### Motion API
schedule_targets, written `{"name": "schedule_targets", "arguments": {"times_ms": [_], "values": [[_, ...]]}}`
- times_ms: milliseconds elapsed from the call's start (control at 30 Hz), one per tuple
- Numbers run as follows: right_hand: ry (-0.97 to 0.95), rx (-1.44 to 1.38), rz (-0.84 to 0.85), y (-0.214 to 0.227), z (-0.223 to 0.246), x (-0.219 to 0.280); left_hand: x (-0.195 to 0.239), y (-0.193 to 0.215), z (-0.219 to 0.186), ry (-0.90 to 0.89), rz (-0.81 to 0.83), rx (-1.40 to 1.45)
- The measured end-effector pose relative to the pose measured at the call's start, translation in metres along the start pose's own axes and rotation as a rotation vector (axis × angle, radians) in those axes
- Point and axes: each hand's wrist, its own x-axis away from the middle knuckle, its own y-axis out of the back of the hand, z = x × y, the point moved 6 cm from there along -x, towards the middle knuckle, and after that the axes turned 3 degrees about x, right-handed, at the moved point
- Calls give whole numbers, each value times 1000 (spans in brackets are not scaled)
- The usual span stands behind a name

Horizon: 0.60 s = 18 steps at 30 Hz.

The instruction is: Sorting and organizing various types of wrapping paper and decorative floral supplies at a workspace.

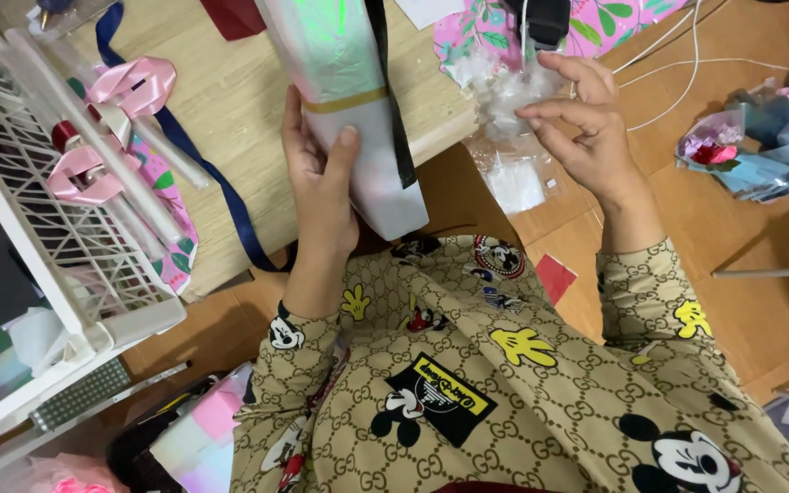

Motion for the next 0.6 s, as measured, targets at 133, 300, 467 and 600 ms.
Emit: {"name": "schedule_targets", "arguments": {"times_ms": [133, 300, 467, 600], "values": [[12, 92, 41, 11, 4, -5, 2, -6, -4, 10, -10, 9], [-1, -34, 59, 13, -2, -14, 10, -11, -7, -66, 44, -122], [-45, 91, -96, 21, -6, -17, 4, -6, -10, -55, 16, -80], [-64, 221, 2, 3, 8, -15, 4, -5, -17, -28, -5, -78]]}}
